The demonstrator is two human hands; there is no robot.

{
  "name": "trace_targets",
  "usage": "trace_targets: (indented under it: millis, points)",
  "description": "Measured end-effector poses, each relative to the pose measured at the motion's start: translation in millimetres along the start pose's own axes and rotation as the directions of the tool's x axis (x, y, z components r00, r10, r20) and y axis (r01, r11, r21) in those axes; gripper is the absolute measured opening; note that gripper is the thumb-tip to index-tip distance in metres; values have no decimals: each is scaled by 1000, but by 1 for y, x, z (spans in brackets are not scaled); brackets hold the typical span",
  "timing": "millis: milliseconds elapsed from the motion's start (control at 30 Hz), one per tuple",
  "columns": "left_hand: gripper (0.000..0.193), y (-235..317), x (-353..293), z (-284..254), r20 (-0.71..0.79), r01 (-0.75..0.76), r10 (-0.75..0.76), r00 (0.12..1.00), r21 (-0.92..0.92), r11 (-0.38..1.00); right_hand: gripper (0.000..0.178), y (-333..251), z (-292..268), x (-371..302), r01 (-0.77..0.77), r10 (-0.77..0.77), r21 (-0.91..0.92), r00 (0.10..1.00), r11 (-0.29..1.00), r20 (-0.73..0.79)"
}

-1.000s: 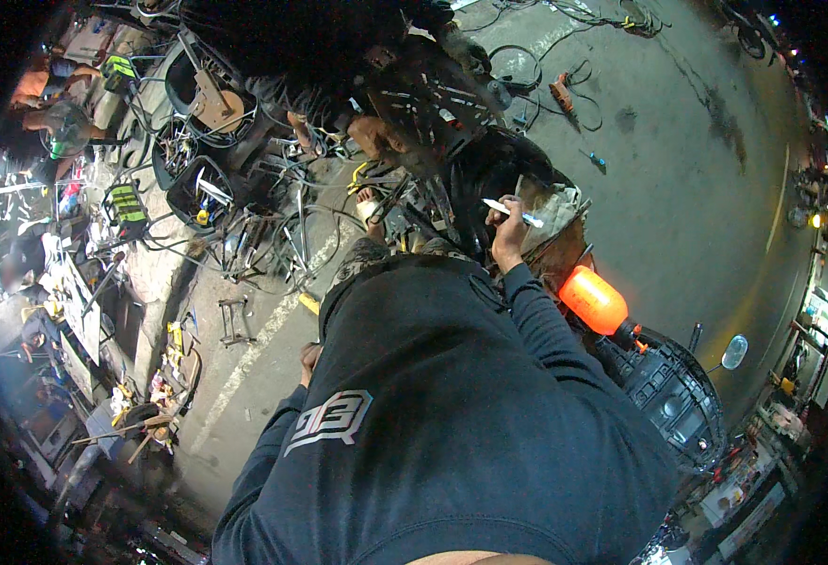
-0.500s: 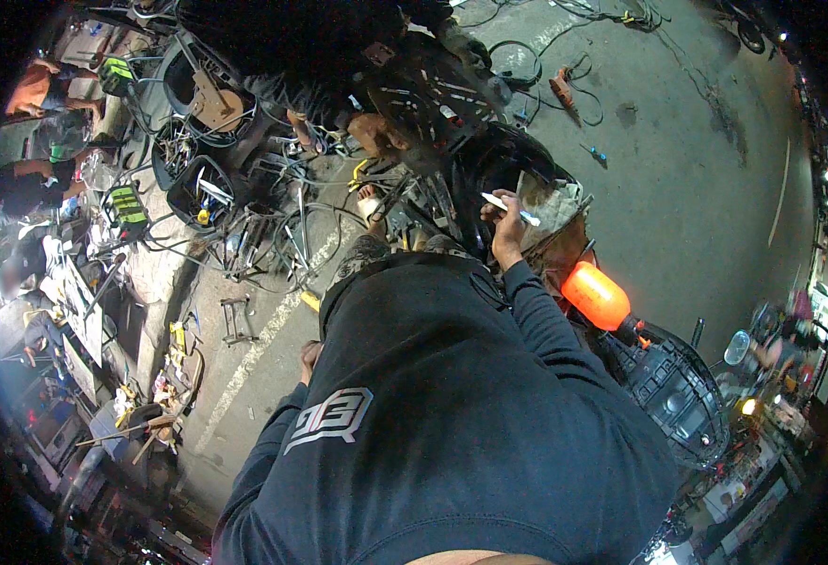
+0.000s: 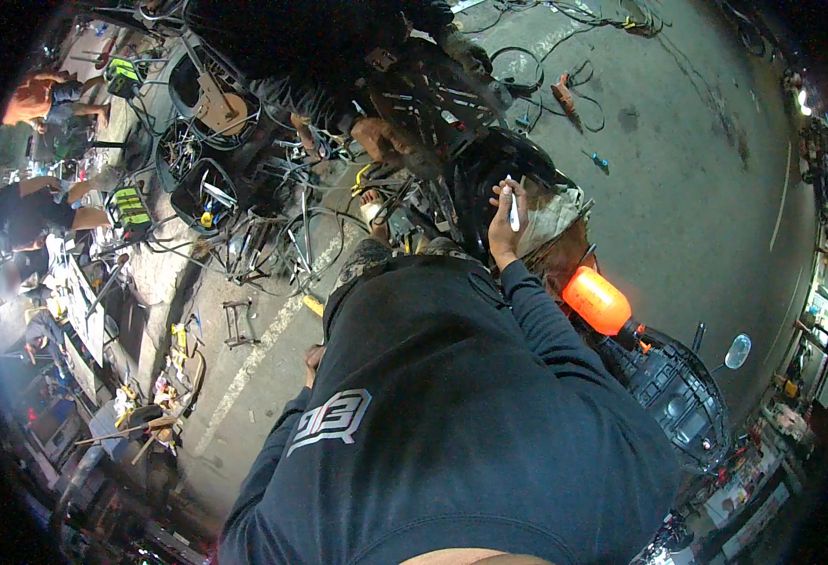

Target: The person uses a white marker to mark a black motorcycle part while another person assists. The camera wearer holds the part and marks it repeatedly, then sets the marker down and continues handling the part with both hands.

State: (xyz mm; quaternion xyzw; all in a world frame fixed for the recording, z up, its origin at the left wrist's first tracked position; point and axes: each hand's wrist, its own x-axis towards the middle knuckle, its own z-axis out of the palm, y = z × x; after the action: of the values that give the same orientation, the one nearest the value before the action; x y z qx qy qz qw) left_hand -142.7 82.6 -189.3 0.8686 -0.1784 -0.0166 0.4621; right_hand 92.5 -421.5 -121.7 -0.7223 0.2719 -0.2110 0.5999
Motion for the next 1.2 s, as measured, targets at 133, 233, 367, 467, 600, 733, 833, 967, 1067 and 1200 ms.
trace_targets:
  millis: [133,233,367,467,600,733,833,967,1067,1200]
  points:
    - [20,-1,-12,6,-55,14,-14,998,-1,1000,31,2,-1,0,37,-37,-18,999,999,7]
    - [18,11,-9,7,-77,32,-33,996,-13,999,30,5,-5,1,51,-50,-80,999,995,20]
    - [17,23,-2,13,-108,54,-57,993,-31,998,31,9,-11,2,55,-46,-124,996,991,72]
    - [15,26,-1,17,-164,22,-28,986,-39,999,30,12,-19,3,206,-183,-257,977,944,110]
    - [27,30,-3,23,-204,-38,32,978,-27,999,24,17,-24,6,348,-252,-342,922,873,295]
    - [30,36,-4,28,-111,-43,51,992,78,996,25,21,-20,5,539,-419,-179,789,823,450]
    - [29,42,-3,29,-94,-10,16,995,65,998,30,22,-16,4,620,-445,-204,720,758,532]
    - [28,50,-3,27,-85,28,-24,996,48,998,33,23,-15,4,596,-412,-176,709,783,572]
    - [27,56,-3,26,-86,44,-39,996,50,998,32,22,-14,3,587,-394,-196,719,785,573]
    - [26,59,-3,27,-80,53,-50,996,46,998,32,22,-13,3,601,-439,-153,713,785,547]
